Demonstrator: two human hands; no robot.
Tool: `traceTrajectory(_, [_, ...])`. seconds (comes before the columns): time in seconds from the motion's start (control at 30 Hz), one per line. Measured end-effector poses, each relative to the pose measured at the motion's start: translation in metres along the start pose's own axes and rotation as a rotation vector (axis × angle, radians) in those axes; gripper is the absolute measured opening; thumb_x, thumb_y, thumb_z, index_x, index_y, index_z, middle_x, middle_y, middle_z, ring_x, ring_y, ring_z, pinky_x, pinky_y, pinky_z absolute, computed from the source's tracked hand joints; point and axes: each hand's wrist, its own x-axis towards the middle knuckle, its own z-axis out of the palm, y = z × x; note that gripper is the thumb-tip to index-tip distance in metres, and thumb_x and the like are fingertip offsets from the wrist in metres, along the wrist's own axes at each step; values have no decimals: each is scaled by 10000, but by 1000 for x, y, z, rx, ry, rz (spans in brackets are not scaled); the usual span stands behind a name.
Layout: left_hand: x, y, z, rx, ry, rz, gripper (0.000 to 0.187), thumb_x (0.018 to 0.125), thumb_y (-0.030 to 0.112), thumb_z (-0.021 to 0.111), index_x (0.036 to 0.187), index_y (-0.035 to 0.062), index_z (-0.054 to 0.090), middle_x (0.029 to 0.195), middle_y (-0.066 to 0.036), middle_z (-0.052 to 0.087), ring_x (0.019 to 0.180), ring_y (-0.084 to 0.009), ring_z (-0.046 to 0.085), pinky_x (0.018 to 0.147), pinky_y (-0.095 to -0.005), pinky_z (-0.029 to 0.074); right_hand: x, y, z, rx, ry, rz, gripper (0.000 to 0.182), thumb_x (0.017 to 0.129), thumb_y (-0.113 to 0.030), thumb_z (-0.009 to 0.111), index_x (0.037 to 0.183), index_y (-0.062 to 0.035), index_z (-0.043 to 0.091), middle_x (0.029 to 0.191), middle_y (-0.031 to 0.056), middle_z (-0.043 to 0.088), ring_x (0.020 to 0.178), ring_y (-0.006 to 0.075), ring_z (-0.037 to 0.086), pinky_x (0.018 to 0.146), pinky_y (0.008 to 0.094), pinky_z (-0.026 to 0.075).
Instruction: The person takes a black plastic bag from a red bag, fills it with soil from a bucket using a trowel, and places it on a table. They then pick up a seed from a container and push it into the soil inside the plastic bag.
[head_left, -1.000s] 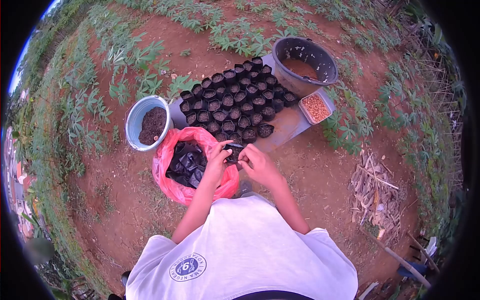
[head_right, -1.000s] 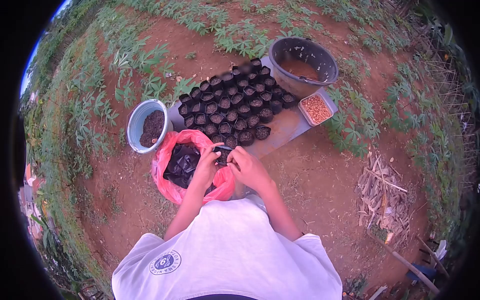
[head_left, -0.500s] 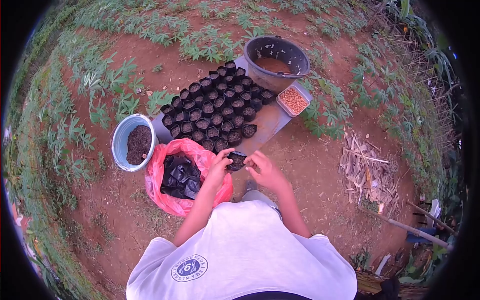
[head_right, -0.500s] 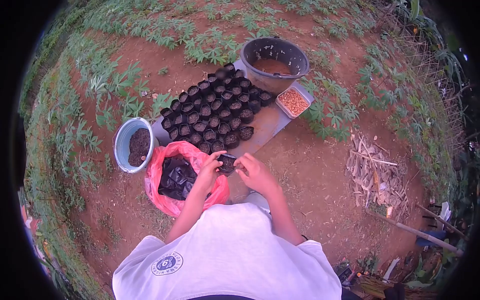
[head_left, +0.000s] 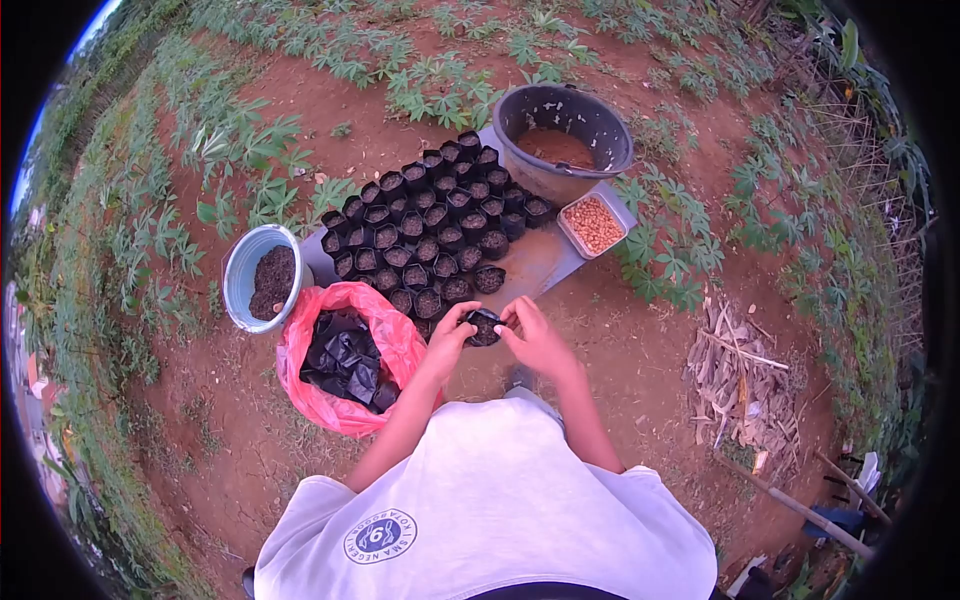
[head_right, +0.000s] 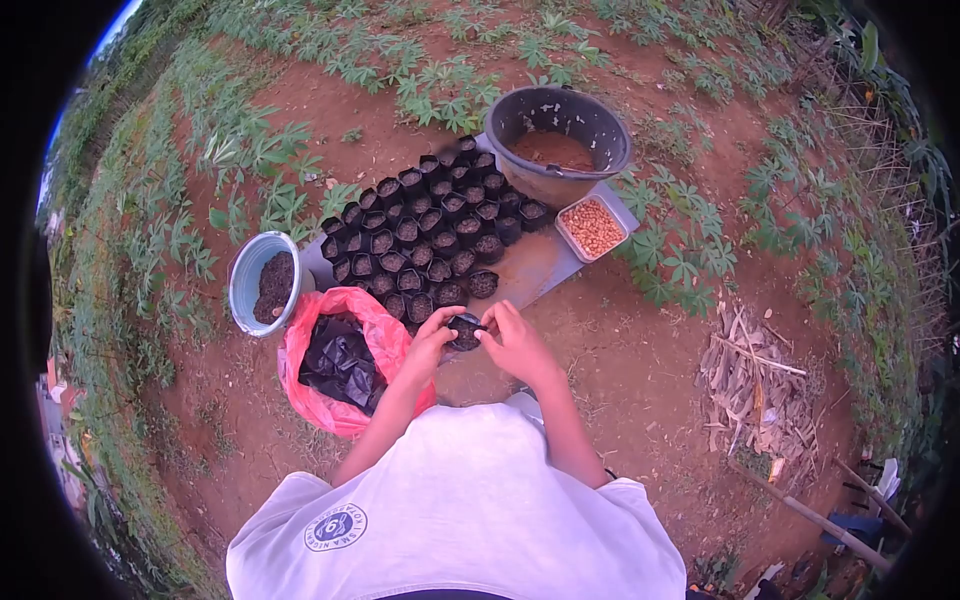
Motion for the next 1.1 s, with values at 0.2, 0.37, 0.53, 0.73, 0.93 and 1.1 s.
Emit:
traceTrajectory(0.2, [31, -12, 48, 66, 85, 24, 489, 879, 26, 493, 1363, 79, 539, 1198, -66, 573, 1114, -156, 579, 949, -313, 504, 26, 52, -43, 89, -57, 60, 190, 869, -40, 675, 1008, 0, 553, 917, 127, 610, 800, 234, 636, 746, 365, 521])
traceTrajectory(0.37, [57, -27, 83, 77, 206, 64, 514, 878, 12, 549, 1381, 114, 521, 1125, -51, 577, 971, -123, 566, 856, -262, 487, 42, 89, -71, 168, -136, 84, 167, 853, -2, 663, 997, 5, 579, 853, 109, 624, 743, 196, 623, 693, 345, 516])
traceTrajectory(0.53, [65, -42, 108, -1, 427, 104, 421, 920, 41, 566, 1324, 109, 471, 1149, -71, 569, 1001, -145, 570, 840, -287, 506, 55, 104, -91, 188, -236, 26, 107, 866, -19, 649, 949, 13, 591, 819, 102, 620, 708, 191, 623, 679, 343, 517])
traceTrajectory(0.73, [66, -51, 116, 193, 632, 153, 219, 942, 64, 596, 1126, 68, 477, 1048, -62, 598, 943, -131, 593, 784, -293, 520, 66, 114, -93, 169, -289, -61, 93, 889, -48, 649, 955, 6, 613, 820, 67, 619, 690, 139, 586, 641, 300, 494])
traceTrajectory(0.93, [65, -42, 102, 448, 603, 211, 143, 923, 70, 621, 996, 20, 509, 936, -82, 622, 879, -121, 623, 727, -310, 525, 77, 119, -78, 193, -250, -78, 86, 903, -54, 636, 952, 7, 603, 823, 73, 617, 702, 148, 595, 649, 304, 494])
traceTrajectory(1.1, [81, -30, 91, 738, 630, 482, 142, 853, 51, 670, 911, 0, 552, 906, -105, 640, 793, -229, 675, 702, -355, 531, 88, 120, -77, 143, -259, -16, 90, 888, -39, 630, 952, 13, 594, 828, 143, 632, 736, 242, 645, 687, 367, 514])
